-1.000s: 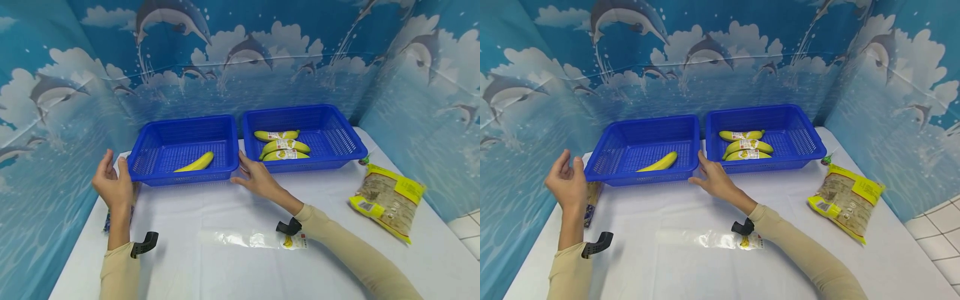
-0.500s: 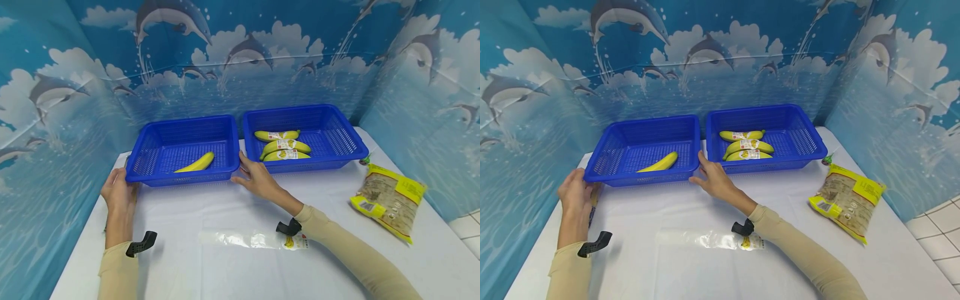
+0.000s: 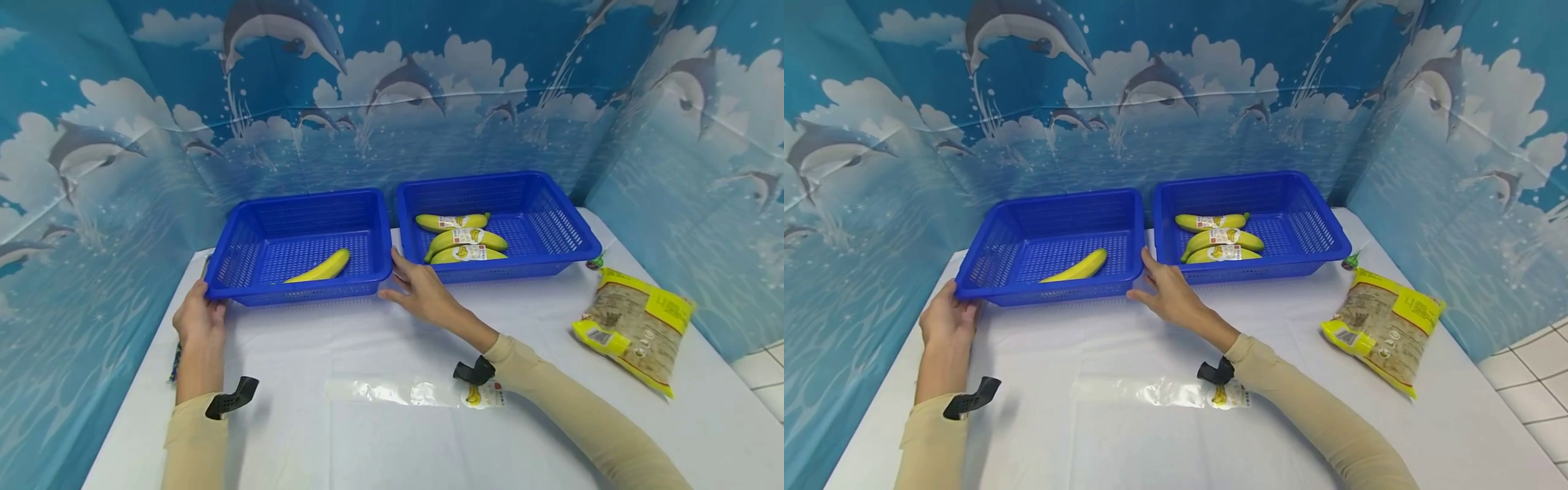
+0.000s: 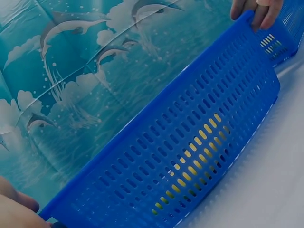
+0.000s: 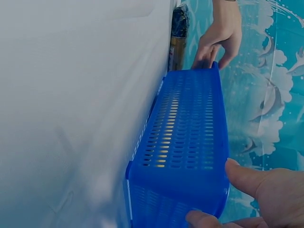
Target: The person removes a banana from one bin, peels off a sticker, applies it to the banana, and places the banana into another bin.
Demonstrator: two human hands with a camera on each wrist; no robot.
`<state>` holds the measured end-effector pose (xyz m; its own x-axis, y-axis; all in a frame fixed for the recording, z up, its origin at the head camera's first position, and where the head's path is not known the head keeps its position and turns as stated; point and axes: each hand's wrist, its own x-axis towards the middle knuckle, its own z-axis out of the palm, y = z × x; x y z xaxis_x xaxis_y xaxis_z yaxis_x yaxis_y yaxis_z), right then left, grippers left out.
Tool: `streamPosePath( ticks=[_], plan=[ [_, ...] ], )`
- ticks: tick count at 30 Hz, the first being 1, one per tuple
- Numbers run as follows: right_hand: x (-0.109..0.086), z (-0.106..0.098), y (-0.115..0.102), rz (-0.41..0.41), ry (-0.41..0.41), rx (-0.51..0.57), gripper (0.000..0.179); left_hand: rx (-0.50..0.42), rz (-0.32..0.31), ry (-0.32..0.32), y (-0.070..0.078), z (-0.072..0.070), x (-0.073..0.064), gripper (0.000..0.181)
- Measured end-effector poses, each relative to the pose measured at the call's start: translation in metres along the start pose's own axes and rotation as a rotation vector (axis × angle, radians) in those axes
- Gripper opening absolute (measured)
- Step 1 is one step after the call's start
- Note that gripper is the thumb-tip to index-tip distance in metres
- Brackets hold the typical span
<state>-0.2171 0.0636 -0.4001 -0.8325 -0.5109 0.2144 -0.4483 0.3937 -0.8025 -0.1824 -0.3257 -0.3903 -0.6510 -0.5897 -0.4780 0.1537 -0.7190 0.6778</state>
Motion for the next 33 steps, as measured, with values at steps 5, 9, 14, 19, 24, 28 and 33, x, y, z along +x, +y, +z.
streamPosePath(
  ticks=[5, 9, 14, 19, 24, 28, 33],
  plan=[
    [0.001, -0.002, 0.000, -0.005, -0.018, 0.017, 0.087, 0.063, 0.050, 0.038, -0.006, -0.001, 0.001, 0.041],
    [0.002, -0.009, -0.006, -0.003, -0.052, -0.025, 0.089, 0.088, 0.083, 0.072, -0.008, -0.001, 0.000, 0.038],
    [0.006, -0.034, -0.025, 0.048, -0.164, -0.126, 0.093, 0.100, 0.104, 0.087, -0.010, -0.001, -0.001, 0.036],
    [0.014, -0.069, -0.052, 0.057, -0.301, -0.023, 0.092, 0.131, 0.111, 0.092, -0.011, 0.000, -0.001, 0.036],
    [0.035, -0.098, -0.071, -0.056, -0.489, 0.044, 0.082, 0.123, 0.106, 0.096, -0.011, 0.000, 0.000, 0.036],
    [0.062, -0.110, -0.080, -0.151, -0.715, 0.081, 0.072, 0.085, 0.106, 0.098, -0.010, 0.000, 0.001, 0.036],
    [0.097, -0.116, -0.087, -0.163, -0.911, 0.161, 0.064, 0.079, 0.109, 0.090, -0.009, -0.001, 0.003, 0.036]
  ],
)
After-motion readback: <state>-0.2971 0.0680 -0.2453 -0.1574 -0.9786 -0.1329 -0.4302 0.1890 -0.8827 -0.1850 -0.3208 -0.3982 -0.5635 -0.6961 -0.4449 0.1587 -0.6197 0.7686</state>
